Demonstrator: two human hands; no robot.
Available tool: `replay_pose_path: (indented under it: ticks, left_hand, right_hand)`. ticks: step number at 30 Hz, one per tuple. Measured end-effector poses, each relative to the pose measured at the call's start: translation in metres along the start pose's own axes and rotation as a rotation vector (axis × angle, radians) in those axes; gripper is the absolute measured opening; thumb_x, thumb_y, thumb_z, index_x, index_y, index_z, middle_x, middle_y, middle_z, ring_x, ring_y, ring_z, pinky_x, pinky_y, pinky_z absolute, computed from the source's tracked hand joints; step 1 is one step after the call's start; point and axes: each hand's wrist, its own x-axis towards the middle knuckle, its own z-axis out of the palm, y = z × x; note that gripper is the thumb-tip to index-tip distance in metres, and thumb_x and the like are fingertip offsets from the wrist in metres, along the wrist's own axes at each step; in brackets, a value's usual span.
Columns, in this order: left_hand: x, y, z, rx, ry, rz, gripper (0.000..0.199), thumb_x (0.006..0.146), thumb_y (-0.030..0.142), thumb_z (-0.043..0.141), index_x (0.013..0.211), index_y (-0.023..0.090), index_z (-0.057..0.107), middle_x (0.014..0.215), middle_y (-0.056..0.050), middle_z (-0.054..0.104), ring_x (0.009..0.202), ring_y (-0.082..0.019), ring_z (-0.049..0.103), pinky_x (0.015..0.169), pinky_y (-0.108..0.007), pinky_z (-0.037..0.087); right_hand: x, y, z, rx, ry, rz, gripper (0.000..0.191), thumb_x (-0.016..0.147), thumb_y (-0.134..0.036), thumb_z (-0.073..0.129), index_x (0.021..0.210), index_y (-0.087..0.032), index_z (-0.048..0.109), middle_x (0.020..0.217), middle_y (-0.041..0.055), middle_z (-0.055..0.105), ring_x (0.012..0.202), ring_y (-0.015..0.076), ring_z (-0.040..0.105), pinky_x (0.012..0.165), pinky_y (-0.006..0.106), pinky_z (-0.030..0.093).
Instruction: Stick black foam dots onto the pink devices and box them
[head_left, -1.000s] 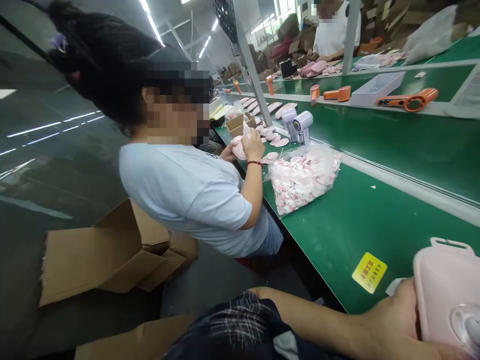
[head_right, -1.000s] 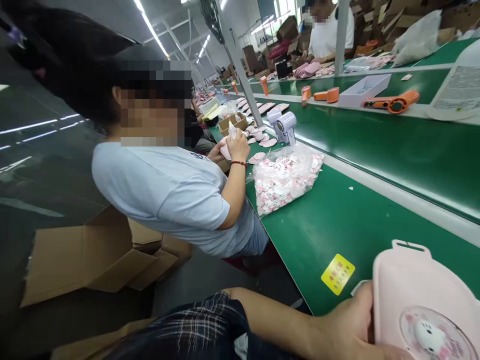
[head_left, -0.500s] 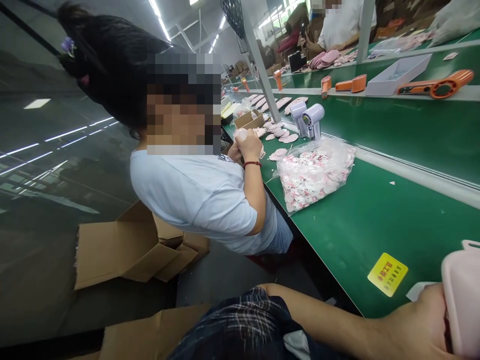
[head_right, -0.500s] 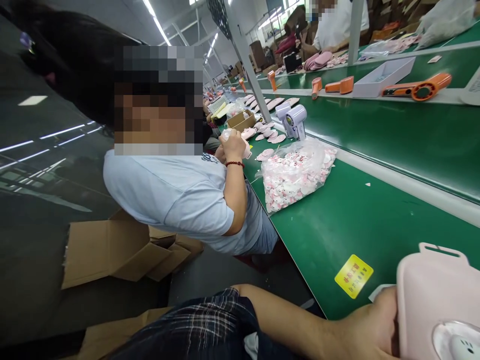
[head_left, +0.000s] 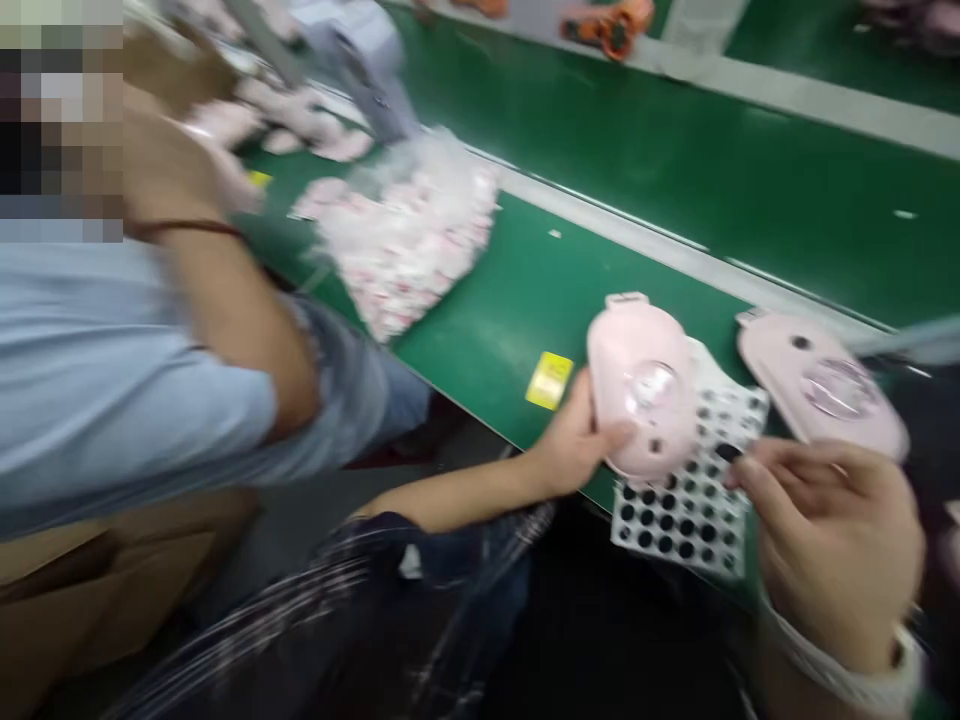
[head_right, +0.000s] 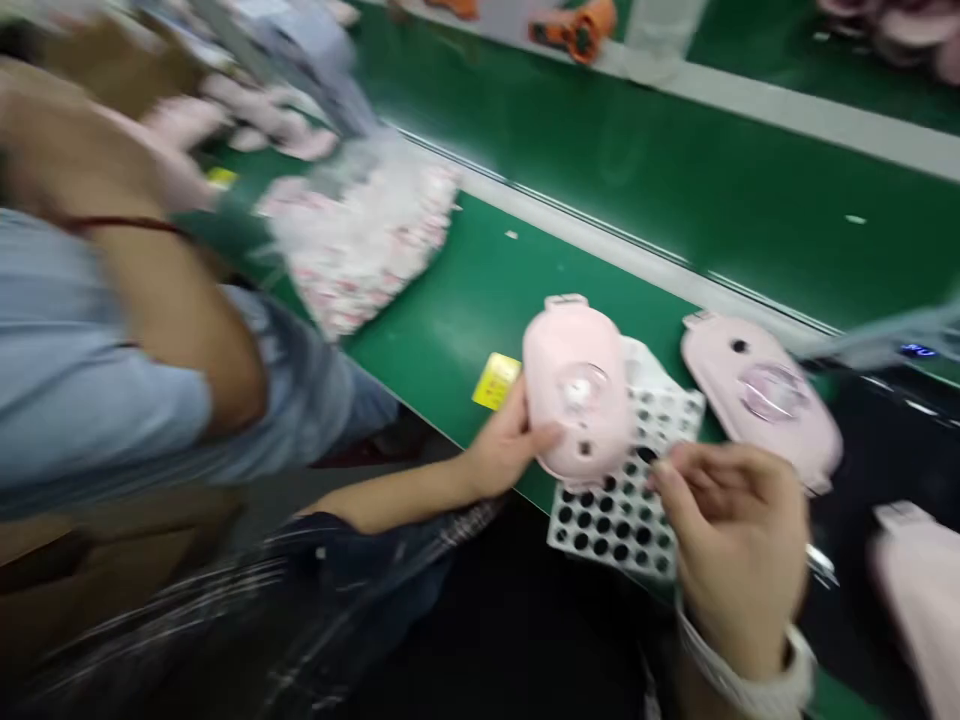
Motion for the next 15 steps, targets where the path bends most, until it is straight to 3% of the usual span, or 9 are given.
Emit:
replay_pose_path:
  ticks: [3,8,15]
  left_hand:
    - [0.003,-0.009,-0.004,-0.053,-0.055,0.024,0.079,0.089,0.045,0.076,0.152,0.02,0.035,0.154,-0.016,0.049,0.144,-0.033,0.047,0.125,-0.053,0.039]
    - [0.002,-0.009,-0.004,-0.021,-0.072,0.054,0.072,0.093,0.037,0.072,0.154,0.026,0.036,0.157,-0.012,0.046,0.148,-0.031,0.044,0.126,-0.05,0.038]
    - [0.003,-0.013,-0.005,-0.024,-0.069,0.074,0.072,0.092,0.037,0.073,0.153,0.025,0.037,0.155,-0.011,0.049,0.147,-0.03,0.045,0.127,-0.05,0.037]
  right_hand:
    - [0.004,0.006,-0.017,0.025,-0.021,0.07,0.046,0.073,-0.034,0.091,0.095,-0.026,0.052,0.079,0.0013,0.072,0.06,0.0177,0.068,0.057,0.031,0.06]
    - [0.006,0.016,-0.021,0.033,-0.151,0.23,0.044,0.075,-0.036,0.087,0.096,-0.024,0.049,0.079,-0.0013,0.071,0.061,0.0142,0.067,0.057,0.027,0.06]
    - [0.004,0.028,-0.018,-0.049,-0.222,0.241,0.043,0.075,-0.035,0.085,0.096,-0.023,0.049,0.077,-0.002,0.068,0.056,0.0119,0.063,0.052,0.023,0.054]
